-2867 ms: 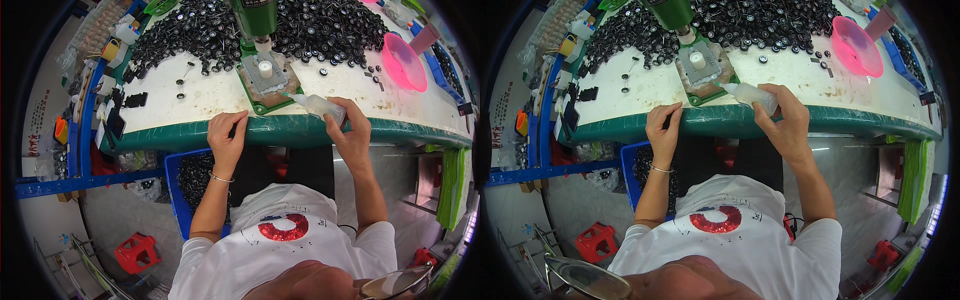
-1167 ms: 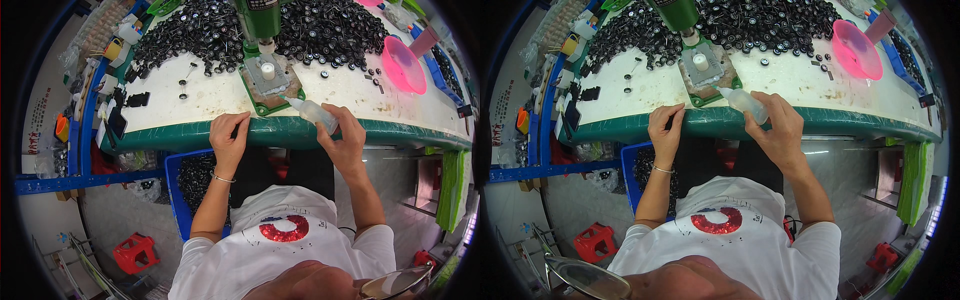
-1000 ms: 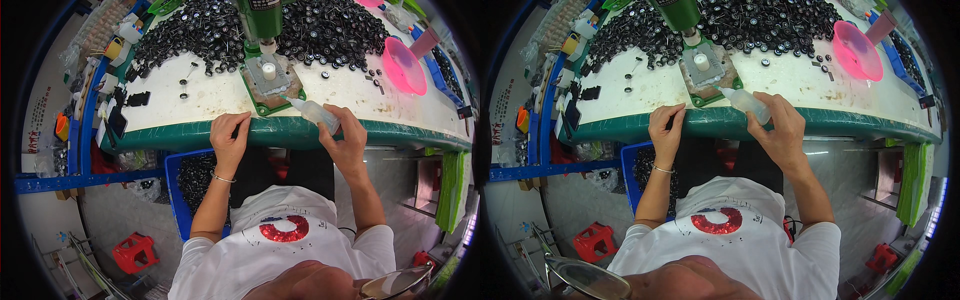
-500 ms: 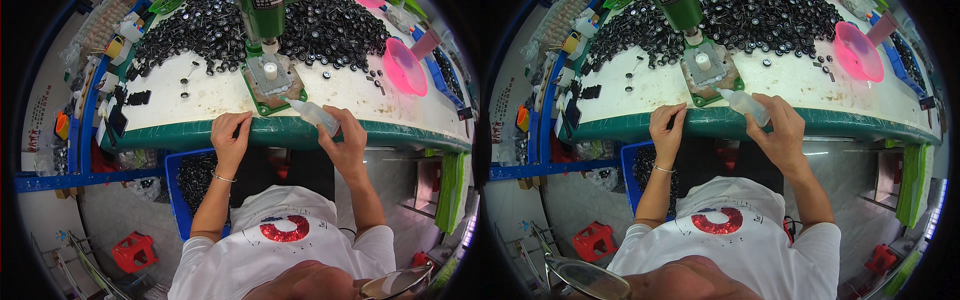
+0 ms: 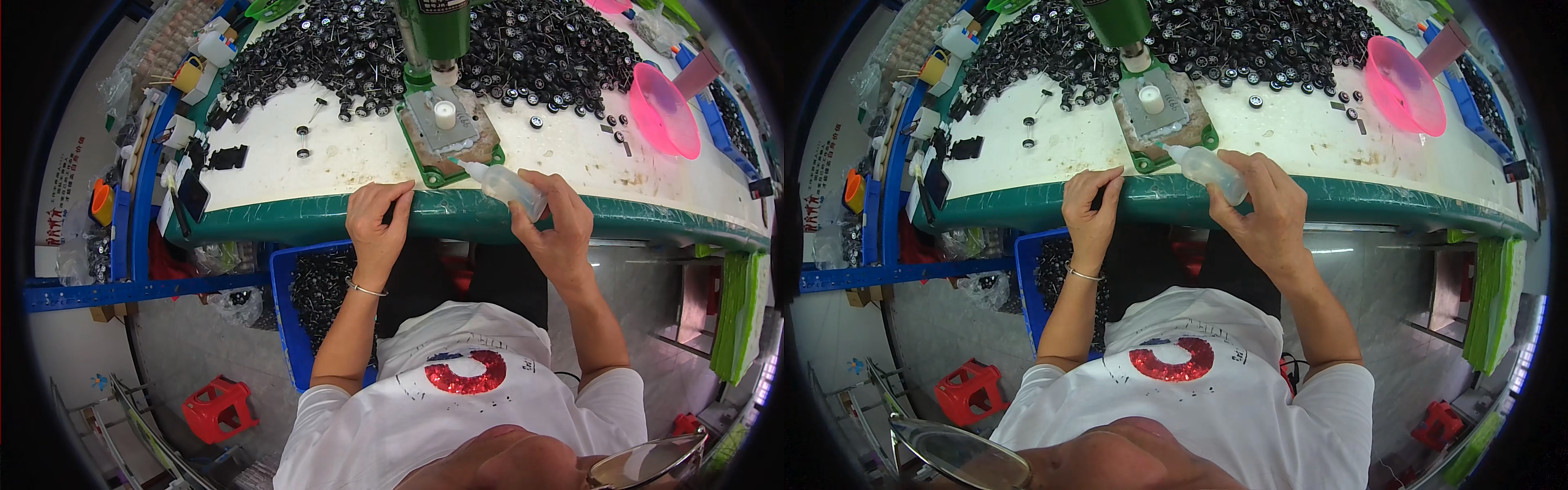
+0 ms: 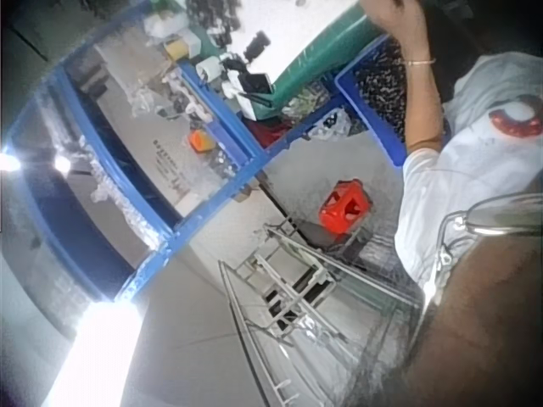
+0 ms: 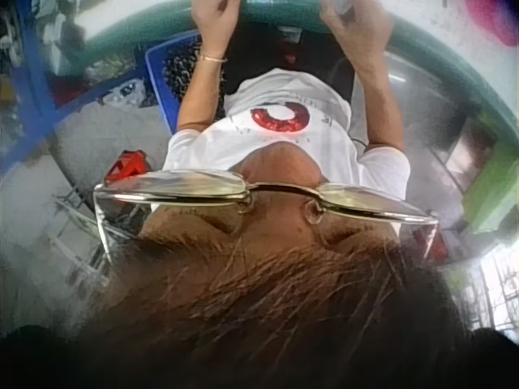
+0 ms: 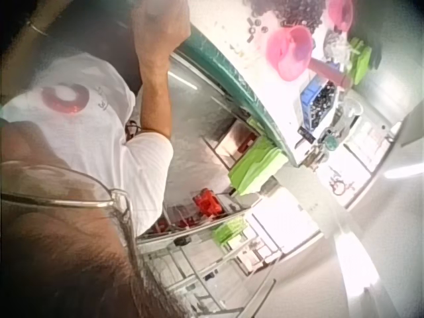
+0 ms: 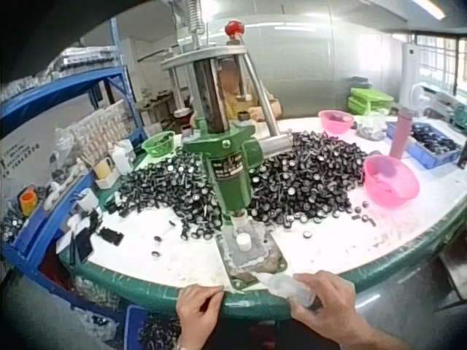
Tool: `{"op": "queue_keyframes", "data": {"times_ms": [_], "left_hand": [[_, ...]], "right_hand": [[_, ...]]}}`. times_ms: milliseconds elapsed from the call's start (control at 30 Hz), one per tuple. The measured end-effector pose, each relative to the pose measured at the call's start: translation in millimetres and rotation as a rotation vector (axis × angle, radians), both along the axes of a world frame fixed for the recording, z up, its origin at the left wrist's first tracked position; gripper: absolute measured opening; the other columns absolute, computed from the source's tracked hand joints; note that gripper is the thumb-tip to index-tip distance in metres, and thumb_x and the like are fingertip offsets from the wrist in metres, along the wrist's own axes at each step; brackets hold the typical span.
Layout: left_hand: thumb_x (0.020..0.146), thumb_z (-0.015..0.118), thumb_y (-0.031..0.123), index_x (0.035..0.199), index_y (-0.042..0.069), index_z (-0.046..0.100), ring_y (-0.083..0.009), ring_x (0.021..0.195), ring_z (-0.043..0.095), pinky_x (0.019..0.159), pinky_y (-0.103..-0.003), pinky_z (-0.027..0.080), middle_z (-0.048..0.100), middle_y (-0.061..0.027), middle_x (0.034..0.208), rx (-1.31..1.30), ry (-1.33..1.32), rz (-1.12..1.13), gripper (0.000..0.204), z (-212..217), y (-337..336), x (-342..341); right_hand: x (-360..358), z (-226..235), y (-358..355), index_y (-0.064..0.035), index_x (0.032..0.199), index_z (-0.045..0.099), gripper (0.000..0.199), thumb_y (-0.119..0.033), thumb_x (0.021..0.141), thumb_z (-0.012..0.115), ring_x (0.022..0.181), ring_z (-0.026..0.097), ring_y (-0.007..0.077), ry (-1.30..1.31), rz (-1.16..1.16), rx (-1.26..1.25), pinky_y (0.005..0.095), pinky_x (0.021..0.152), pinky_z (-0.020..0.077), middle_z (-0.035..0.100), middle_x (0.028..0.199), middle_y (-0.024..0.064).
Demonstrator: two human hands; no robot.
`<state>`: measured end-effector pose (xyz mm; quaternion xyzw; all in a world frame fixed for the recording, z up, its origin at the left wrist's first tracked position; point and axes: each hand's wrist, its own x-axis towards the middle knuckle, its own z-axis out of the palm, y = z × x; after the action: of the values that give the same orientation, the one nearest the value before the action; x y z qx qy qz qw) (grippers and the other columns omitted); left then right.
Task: The person assembles small plastic components using a manual press.
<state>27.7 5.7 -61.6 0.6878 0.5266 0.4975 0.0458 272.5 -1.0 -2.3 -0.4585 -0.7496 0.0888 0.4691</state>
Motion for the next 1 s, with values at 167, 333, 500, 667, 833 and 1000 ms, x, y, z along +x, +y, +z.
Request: {"op": "queue_keyframes", "data": {"times_ms": [167,333,500,667,833,1000], "left_hand": [[0.081,0.073,0.006,0.091,0.007,0.074,-0.0227,0.078,0.063,0.078,-0.034,0.045,0.068,-0.0056,0.081,0.001,-0.005,-0.004,0.009,0,1,-2],[0.081,0.073,0.007,0.089,0.007,0.073,-0.0233,0.078,0.063,0.077,-0.034,0.045,0.068,-0.0058,0.08,0.007,-0.012,-0.011,0.009,0,0,-2],[0.081,0.073,0.007,0.089,0.007,0.073,-0.0237,0.078,0.063,0.077,-0.035,0.045,0.068,-0.006,0.08,0.012,-0.02,-0.015,0.009,-1,-1,-3],[0.081,0.073,0.006,0.09,0.006,0.073,-0.0241,0.077,0.063,0.077,-0.034,0.045,0.068,-0.0066,0.08,-0.012,-0.079,-0.043,0.009,3,-2,-4],[0.082,0.073,0.007,0.101,0.004,0.073,-0.0202,0.086,0.065,0.083,-0.031,0.048,0.07,-0.007,0.088,-0.179,-0.374,-0.166,0.019,22,-13,4],[0.081,0.076,0.01,0.121,0.001,0.064,-0.0136,0.101,0.062,0.094,-0.029,0.046,0.07,-0.0069,0.104,-0.335,-0.617,-0.364,0.042,34,-22,14]], "right_hand": [[3,-1,2,-0.0014,0.102,0.065,0.032,-0.004,0.073,0.077,0.063,0.06,0.0197,-0.023,-0.021,0.001,0.0289,0.052,0.0483,0.065,0.081,0.0085],[7,-2,-1,-0.0017,0.105,0.065,0.033,-0.003,0.074,0.077,0.064,0.06,0.0164,0.031,-0.016,-0.028,0.0279,0.054,0.0482,0.066,0.085,0.0086],[14,-8,-4,-0.0003,0.111,0.064,0.031,-0.007,0.082,0.072,0.072,0.057,0.0116,0.266,-0.02,-0.151,0.0234,0.064,0.0463,0.065,0.089,0.0053],[14,-21,0,0.0005,0.119,0.059,0.034,-0.02,0.092,0.063,0.071,0.054,0.012,0.748,0.063,-0.469,0.0231,0.066,0.0449,0.063,0.09,0.006],[-13,-26,1,-0.0006,0.135,0.044,0.058,-0.037,0.092,0.059,0.068,0.054,0.0139,1.206,0.358,-0.764,0.0263,0.061,0.0455,0.058,0.084,0.008],[-61,-25,-5,-0.0027,0.137,0.039,0.065,-0.043,0.091,0.063,0.076,0.057,0.0155,1.244,0.515,-0.887,0.0271,0.063,0.0468,0.058,0.093,0.0093]]}}
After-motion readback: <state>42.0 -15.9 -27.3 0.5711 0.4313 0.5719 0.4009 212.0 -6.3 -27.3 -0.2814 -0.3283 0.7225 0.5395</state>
